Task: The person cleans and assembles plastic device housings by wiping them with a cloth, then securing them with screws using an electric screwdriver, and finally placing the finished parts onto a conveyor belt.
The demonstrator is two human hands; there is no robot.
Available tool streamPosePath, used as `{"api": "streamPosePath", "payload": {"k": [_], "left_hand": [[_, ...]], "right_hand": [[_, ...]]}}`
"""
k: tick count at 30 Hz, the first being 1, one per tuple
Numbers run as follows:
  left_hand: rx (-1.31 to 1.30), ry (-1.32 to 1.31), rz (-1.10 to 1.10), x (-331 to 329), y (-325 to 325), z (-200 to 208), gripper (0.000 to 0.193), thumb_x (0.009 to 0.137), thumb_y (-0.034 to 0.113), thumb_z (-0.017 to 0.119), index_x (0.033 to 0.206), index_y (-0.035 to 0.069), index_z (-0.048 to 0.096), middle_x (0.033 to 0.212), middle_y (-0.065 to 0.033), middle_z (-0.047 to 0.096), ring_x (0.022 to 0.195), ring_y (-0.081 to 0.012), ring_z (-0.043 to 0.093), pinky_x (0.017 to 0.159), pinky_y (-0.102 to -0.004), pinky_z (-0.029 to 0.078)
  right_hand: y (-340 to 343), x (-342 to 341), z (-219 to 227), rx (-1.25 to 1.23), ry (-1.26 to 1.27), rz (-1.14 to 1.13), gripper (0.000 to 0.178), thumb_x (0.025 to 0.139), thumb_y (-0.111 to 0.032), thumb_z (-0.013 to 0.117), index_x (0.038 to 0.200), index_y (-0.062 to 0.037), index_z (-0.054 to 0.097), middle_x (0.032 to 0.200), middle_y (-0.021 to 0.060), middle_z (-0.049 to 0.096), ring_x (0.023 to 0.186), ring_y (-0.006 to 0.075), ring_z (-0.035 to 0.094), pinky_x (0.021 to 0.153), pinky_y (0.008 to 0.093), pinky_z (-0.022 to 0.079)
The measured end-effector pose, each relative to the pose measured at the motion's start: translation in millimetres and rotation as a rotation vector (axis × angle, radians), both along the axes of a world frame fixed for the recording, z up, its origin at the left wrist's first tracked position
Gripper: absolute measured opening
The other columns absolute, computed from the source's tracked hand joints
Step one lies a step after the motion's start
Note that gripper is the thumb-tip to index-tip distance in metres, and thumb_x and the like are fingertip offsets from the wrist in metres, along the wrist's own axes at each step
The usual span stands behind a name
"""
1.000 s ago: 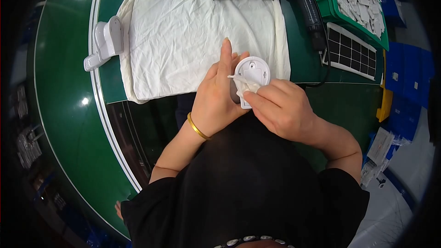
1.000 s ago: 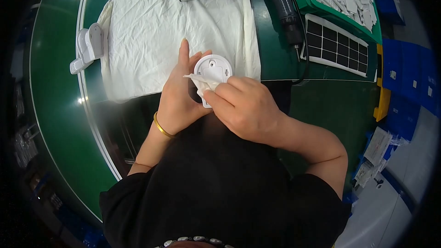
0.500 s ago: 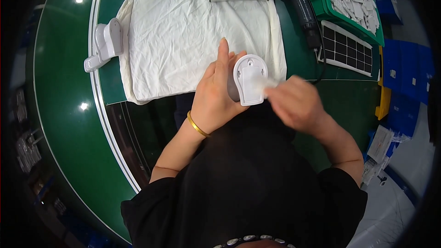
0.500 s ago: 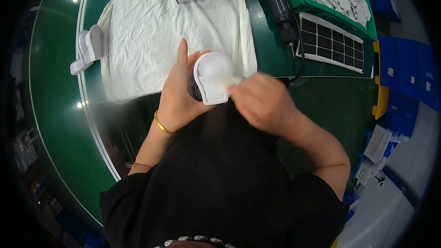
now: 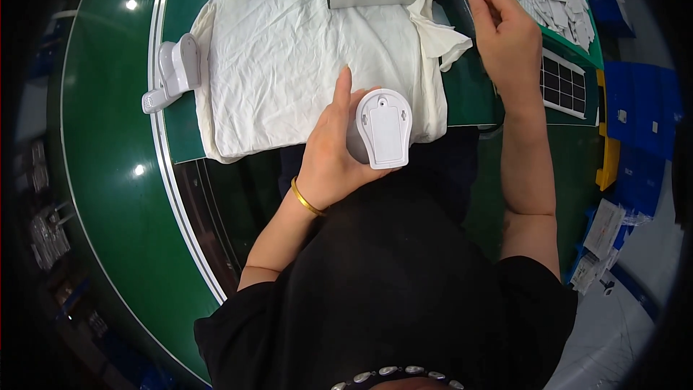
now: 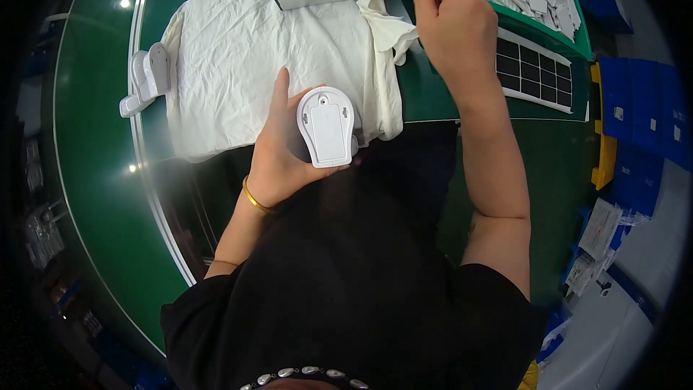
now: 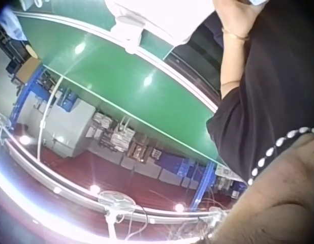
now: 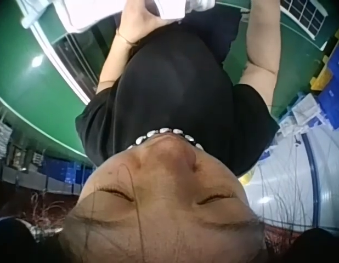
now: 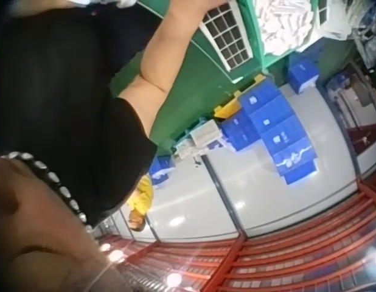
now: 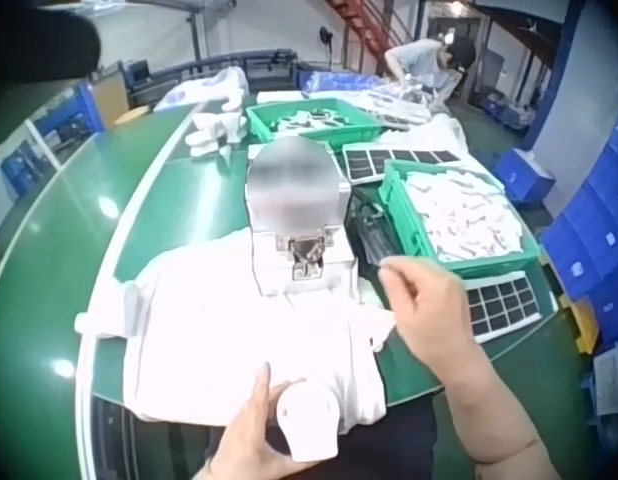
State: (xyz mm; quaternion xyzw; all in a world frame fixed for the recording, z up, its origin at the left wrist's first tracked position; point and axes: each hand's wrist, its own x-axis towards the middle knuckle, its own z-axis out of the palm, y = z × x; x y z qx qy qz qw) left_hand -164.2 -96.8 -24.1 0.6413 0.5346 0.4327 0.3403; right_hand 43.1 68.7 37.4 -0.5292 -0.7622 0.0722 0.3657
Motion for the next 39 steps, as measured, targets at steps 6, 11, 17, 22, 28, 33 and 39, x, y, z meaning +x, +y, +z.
{"api": "streamPosePath", "payload": {"k": [6, 11, 17, 22, 28, 33, 39], "left_hand": [[0.041, -0.010, -0.018, 3.3, 6.5, -2.8, 0.125, 0.057, 0.018, 0.091, 0.152, -0.005, 0.013, 0.126, -0.0154, 0.062, 0.113, -0.0325, 0.059, 0.097, -0.0389, 0.047], [0.089, 0.039, 0.017, 6.5, 15.4, 3.1, 0.119, 0.058, 0.017, 0.091, 0.150, -0.007, 0.019, 0.125, -0.0161, 0.062, 0.111, -0.0331, 0.059, 0.096, -0.0386, 0.048], [0.096, 0.072, -0.001, 9.1, 13.1, 13.3, 0.115, 0.058, 0.018, 0.091, 0.148, -0.007, 0.024, 0.124, -0.0162, 0.062, 0.112, -0.0340, 0.058, 0.096, -0.0391, 0.048], [0.107, 0.133, -0.022, 11.9, 16.1, 9.5, 0.100, 0.058, 0.018, 0.090, 0.141, -0.004, 0.038, 0.126, -0.0148, 0.060, 0.115, -0.0349, 0.056, 0.097, -0.0398, 0.048], [0.100, 0.083, -0.030, 10.7, 15.1, 0.4, 0.089, 0.057, 0.016, 0.088, 0.135, 0.002, 0.046, 0.126, -0.0116, 0.060, 0.117, -0.0335, 0.055, 0.097, -0.0396, 0.048], [0.081, 0.112, -0.043, 5.0, 13.1, -7.1, 0.091, 0.059, 0.022, 0.091, 0.135, 0.001, 0.045, 0.128, -0.0133, 0.057, 0.117, -0.0304, 0.056, 0.100, -0.0373, 0.045], [0.109, 0.094, 0.009, 5.4, 17.0, -6.6, 0.085, 0.057, 0.016, 0.088, 0.131, 0.003, 0.050, 0.126, -0.0094, 0.060, 0.116, -0.0314, 0.056, 0.095, -0.0389, 0.049]], "right_hand": [[-32.2, -2.3, -5.0, -0.135, 0.024, 0.149, 0.015, 0.090, -0.012, 0.068, 0.099, -0.0008, 0.070, 0.079, 0.0047, 0.066, 0.065, 0.0107, 0.059, 0.062, 0.0244, 0.048], [-89.3, 0.4, 5.8, -0.553, 0.139, 0.473, 0.007, 0.083, -0.002, 0.072, 0.090, -0.0019, 0.069, 0.077, 0.0024, 0.059, 0.064, 0.0085, 0.054, 0.056, 0.0239, 0.041], [-50.9, -0.2, -2.3, -0.296, 0.128, 0.122, 0.018, 0.082, -0.012, 0.075, 0.098, -0.0046, 0.069, 0.091, 0.0023, 0.064, 0.074, 0.0122, 0.055, 0.065, 0.0252, 0.045], [-39.9, -21.2, -31.5, -0.117, -0.121, 0.207, 0.027, 0.083, -0.020, 0.073, 0.107, -0.0069, 0.069, 0.102, 0.0087, 0.065, 0.098, 0.0307, 0.061, 0.084, 0.0403, 0.049], [-44.6, -1.6, -30.6, -0.165, -0.100, 0.189, 0.017, 0.085, -0.009, 0.067, 0.101, -0.0040, 0.070, 0.093, 0.0108, 0.065, 0.092, 0.0298, 0.062, 0.081, 0.0363, 0.049], [-110.7, 13.0, 6.2, -0.273, -0.157, 0.423, 0.014, 0.076, -0.005, 0.073, 0.088, -0.0026, 0.066, 0.099, 0.0140, 0.062, 0.088, 0.0293, 0.062, 0.078, 0.0355, 0.050], [-144.7, 5.6, -22.7, -0.535, 0.129, 0.413, 0.013, 0.077, 0.000, 0.075, 0.084, -0.0013, 0.064, 0.099, 0.0108, 0.064, 0.080, 0.0196, 0.065, 0.071, 0.0277, 0.051]]}}
